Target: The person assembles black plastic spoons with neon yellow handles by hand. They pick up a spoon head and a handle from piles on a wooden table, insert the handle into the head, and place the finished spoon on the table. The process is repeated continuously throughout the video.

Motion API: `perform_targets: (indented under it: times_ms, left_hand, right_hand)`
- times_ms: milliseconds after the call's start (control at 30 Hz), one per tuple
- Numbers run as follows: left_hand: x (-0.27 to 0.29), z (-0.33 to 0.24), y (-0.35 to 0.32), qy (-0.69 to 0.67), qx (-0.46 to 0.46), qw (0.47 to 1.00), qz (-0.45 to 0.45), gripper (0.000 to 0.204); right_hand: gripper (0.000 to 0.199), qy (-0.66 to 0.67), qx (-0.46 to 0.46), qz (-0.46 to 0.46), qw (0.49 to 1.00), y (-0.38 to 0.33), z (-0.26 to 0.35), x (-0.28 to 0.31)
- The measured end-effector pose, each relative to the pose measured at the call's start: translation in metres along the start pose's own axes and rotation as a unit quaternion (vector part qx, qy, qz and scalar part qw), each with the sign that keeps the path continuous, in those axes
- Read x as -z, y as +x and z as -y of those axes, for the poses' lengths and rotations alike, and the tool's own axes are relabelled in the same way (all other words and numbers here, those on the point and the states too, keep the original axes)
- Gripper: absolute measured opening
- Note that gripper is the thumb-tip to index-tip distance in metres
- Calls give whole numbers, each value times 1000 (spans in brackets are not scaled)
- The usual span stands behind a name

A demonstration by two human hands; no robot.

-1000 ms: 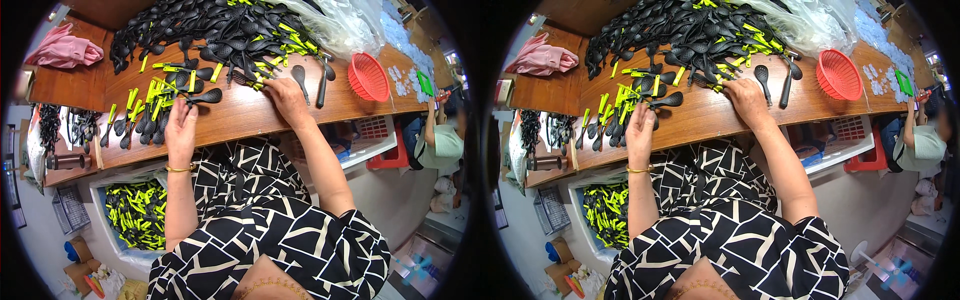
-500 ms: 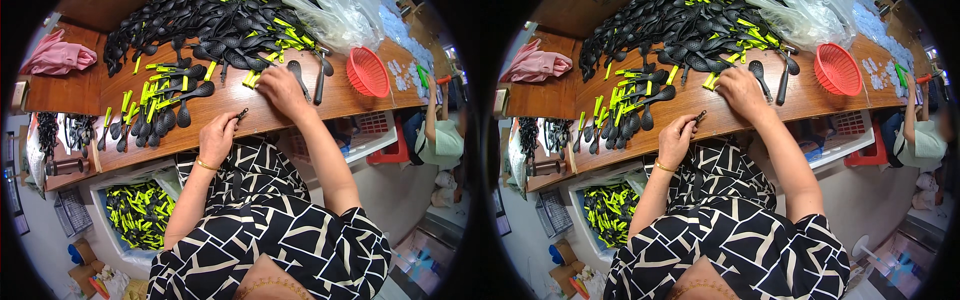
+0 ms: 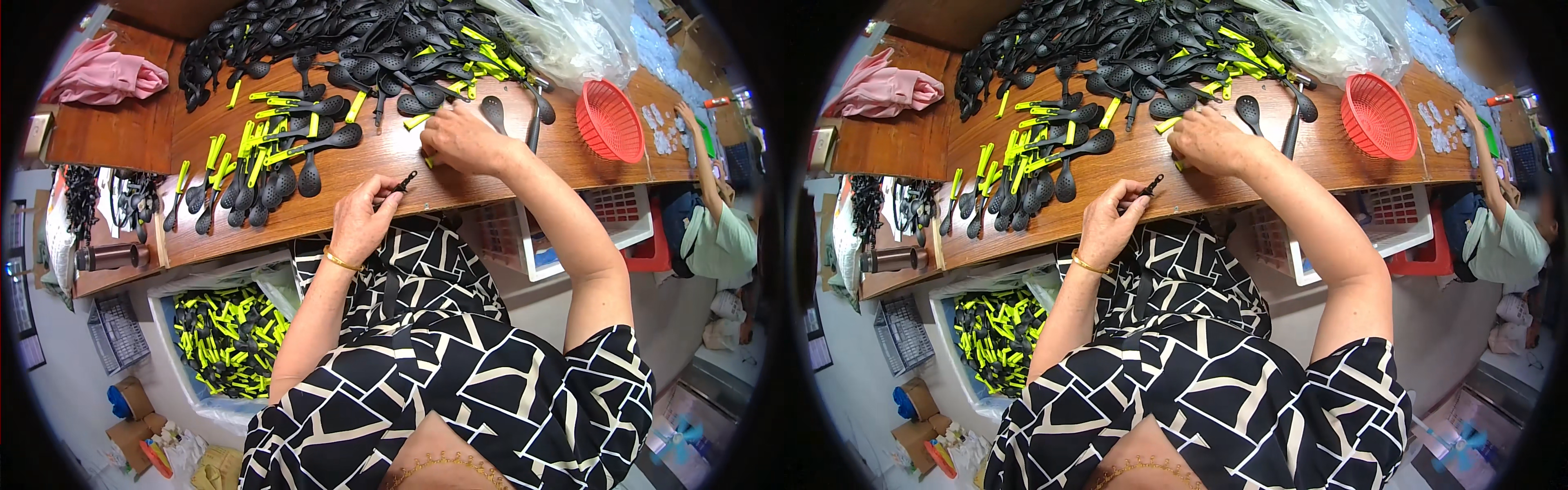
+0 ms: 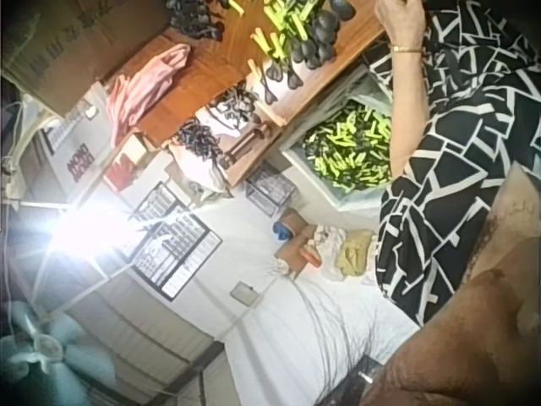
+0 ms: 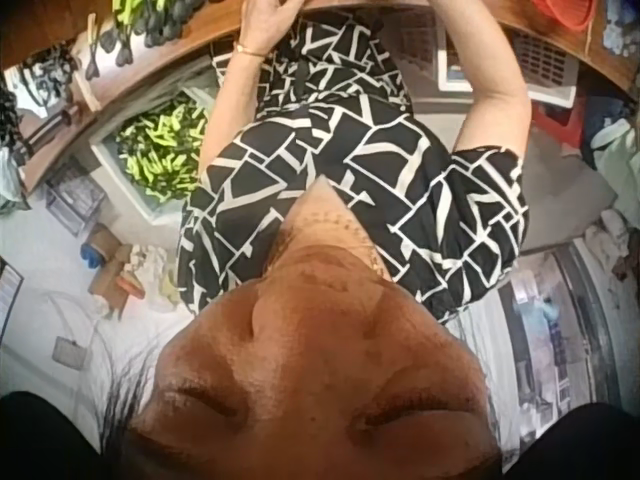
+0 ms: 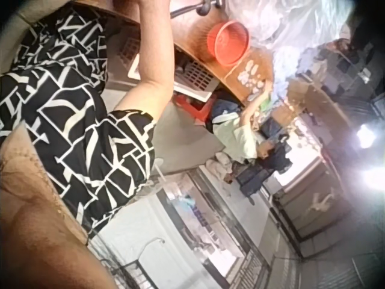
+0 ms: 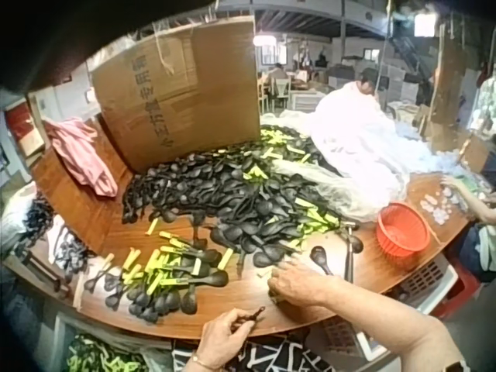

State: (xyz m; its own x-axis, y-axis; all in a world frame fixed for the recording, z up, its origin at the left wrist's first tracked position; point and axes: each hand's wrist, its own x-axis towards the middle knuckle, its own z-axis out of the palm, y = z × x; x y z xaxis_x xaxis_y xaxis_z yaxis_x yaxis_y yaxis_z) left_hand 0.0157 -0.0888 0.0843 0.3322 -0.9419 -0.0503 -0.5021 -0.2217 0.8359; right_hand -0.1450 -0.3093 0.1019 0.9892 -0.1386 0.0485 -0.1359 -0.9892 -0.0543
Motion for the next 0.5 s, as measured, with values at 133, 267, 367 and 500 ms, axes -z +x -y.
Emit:
perform_targets:
  times_ms: [133,267,367,500]
  left_hand:
    - [-4,10,1,-97,39,994,-16,18]
    - [-8,12,-1,-71,6,997,-39,17]
    - [-8,3,-5,-51,-23,998,-41,16]
    - [-10,4,-6,-66,-38,996,-47,16]
  right_hand:
    - [13,120,-48,-59,990,-29,22,-3]
    - [15,377,-92,-182,904,-43,43,-13]
    - [16,398,-71,-177,898,-35,57,1]
    - [16,369,-25,-123,921,-29,52,-3]
